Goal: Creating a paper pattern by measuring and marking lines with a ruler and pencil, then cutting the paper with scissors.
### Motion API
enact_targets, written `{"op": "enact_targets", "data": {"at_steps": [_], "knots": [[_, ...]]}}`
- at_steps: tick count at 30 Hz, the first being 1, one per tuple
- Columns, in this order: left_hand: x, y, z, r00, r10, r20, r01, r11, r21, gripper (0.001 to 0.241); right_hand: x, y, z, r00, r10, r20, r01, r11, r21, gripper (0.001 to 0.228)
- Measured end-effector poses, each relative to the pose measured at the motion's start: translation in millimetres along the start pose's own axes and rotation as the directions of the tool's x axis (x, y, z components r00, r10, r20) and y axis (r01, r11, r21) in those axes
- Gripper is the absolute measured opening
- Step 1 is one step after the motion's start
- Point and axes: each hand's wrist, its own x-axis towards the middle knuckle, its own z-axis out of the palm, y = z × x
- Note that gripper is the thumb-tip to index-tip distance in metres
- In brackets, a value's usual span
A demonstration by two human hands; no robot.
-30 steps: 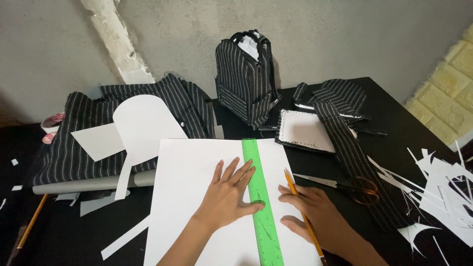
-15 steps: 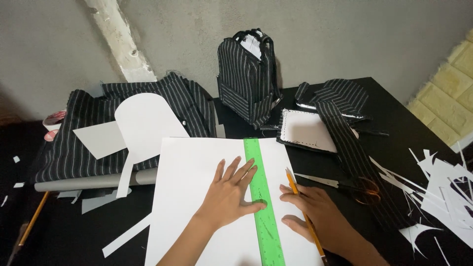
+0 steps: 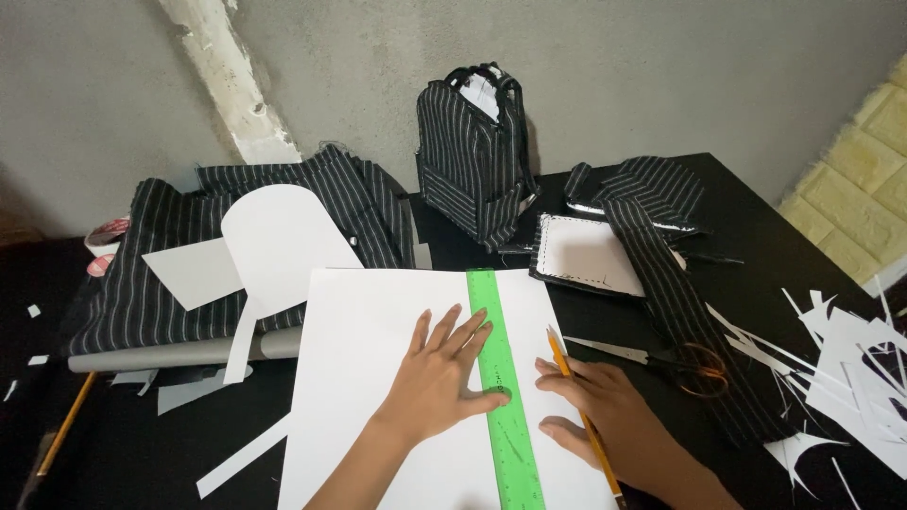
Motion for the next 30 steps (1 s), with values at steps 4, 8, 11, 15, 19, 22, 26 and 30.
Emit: {"op": "enact_targets", "data": {"at_steps": [4,8,11,15,19,22,26,30], "knots": [[0.0,-0.4,1.8,1.000,0.006,-0.015,-0.006,1.000,0.002,0.083,-1.3,2.0,0.9,1.000,0.017,0.011,-0.016,1.000,-0.023,0.045],[-0.2,0.3,-0.1,1.000,-0.001,-0.007,0.001,1.000,-0.004,0.083,0.6,-1.8,-1.8,0.998,0.052,0.048,-0.053,0.998,0.021,0.043],[0.4,0.3,-0.2,1.000,-0.008,0.008,0.008,1.000,-0.009,0.083,1.1,-3.5,-3.9,0.999,0.030,0.026,-0.030,0.999,0.028,0.043],[0.5,-0.5,1.5,1.000,-0.005,0.006,0.005,1.000,-0.003,0.083,-1.1,0.5,-0.6,1.000,0.004,0.004,-0.004,1.000,0.002,0.045],[1.1,0.6,-1.6,1.000,-0.003,0.019,0.003,1.000,-0.010,0.082,0.2,-2.9,-3.6,0.996,0.068,0.060,-0.070,0.997,0.028,0.042],[0.6,0.1,-0.3,0.999,-0.010,0.032,0.010,1.000,-0.007,0.083,-0.6,-1.4,-1.0,1.000,0.010,0.000,-0.010,1.000,0.012,0.042],[0.5,-0.1,0.6,0.999,-0.009,0.033,0.009,1.000,0.000,0.084,-0.7,-2.1,-2.0,0.999,0.034,0.024,-0.034,0.999,0.009,0.043],[0.2,0.3,-0.4,1.000,-0.006,0.017,0.006,1.000,-0.002,0.083,-0.7,-0.1,-0.3,0.999,0.049,0.023,-0.049,0.999,0.015,0.042]]}}
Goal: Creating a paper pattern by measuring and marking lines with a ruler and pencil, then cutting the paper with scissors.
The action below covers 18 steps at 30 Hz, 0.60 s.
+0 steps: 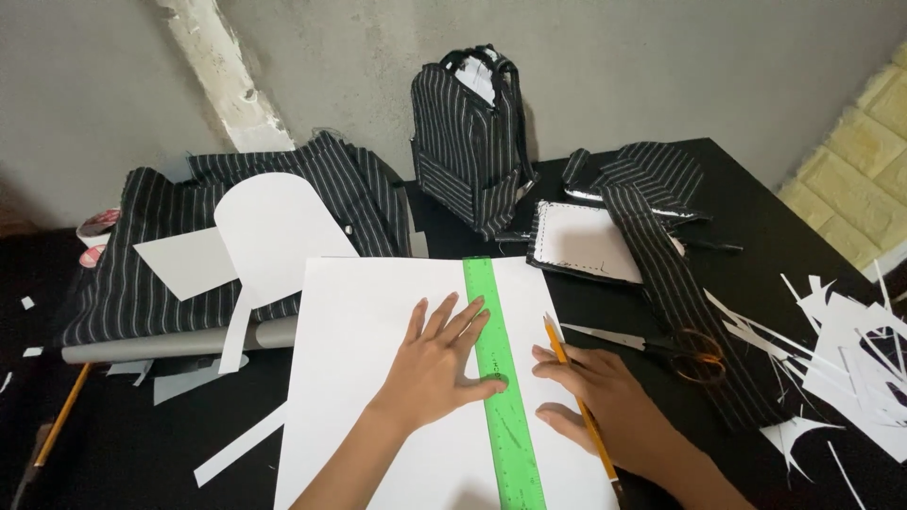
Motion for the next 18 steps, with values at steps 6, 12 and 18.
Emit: {"op": "enact_targets", "data": {"at_steps": [6,12,18], "knots": [[0.9,-0.3,0.9,0.998,-0.029,0.048,0.030,0.999,-0.030,0.086,-0.2,-3.5,-4.0,1.000,-0.009,0.028,0.009,1.000,-0.008,0.042],[1.0,0.4,0.3,0.997,-0.044,0.068,0.047,0.998,-0.049,0.100,-0.4,-2.1,-1.5,1.000,-0.014,0.010,0.014,0.999,-0.032,0.042],[0.4,-0.4,1.6,0.997,-0.039,0.067,0.042,0.998,-0.042,0.098,-0.8,-1.2,-1.4,1.000,-0.031,0.002,0.031,0.999,-0.037,0.043]]}}
